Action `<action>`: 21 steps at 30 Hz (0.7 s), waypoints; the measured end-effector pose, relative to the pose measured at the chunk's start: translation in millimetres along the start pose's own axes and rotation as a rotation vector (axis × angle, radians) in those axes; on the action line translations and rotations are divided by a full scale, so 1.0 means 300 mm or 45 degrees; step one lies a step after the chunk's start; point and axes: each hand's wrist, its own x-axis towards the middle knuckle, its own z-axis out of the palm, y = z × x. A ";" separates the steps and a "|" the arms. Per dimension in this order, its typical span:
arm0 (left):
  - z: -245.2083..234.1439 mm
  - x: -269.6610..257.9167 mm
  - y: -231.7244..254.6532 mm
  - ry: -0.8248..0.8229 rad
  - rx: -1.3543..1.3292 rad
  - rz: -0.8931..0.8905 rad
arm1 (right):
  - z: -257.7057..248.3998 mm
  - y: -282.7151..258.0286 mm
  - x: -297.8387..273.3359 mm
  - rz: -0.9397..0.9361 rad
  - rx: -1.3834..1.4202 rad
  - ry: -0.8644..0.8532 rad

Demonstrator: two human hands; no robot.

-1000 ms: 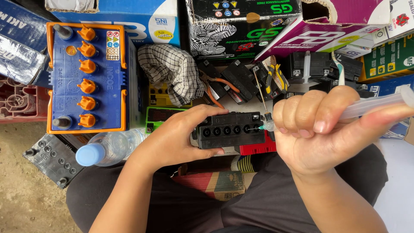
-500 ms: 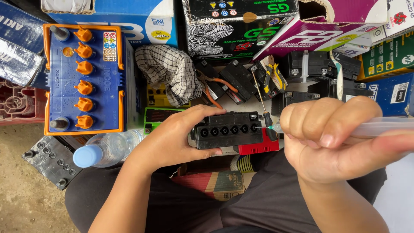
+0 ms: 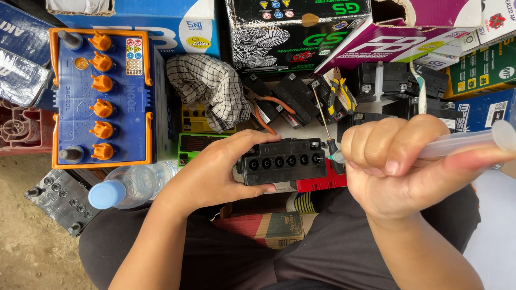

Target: Servicing a small lead-acid battery by cleaning it and filling cells with liquid using a syringe.

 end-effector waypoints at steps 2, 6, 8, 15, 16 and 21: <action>0.000 -0.001 -0.001 0.001 -0.001 0.000 | 0.006 -0.008 0.003 0.002 -0.023 0.002; 0.002 -0.002 -0.002 0.002 0.005 -0.001 | 0.017 -0.016 0.006 0.012 -0.052 0.034; 0.001 -0.001 -0.001 0.002 0.004 -0.001 | 0.017 -0.017 0.011 0.011 -0.044 0.026; 0.002 -0.001 0.000 -0.005 0.013 -0.027 | 0.025 -0.030 0.020 0.081 0.015 0.085; 0.001 -0.002 -0.001 -0.005 0.014 -0.026 | 0.016 -0.035 0.020 0.080 0.015 0.085; 0.009 -0.001 0.006 0.006 -0.004 -0.046 | -0.009 -0.092 -0.010 -0.068 -0.098 0.034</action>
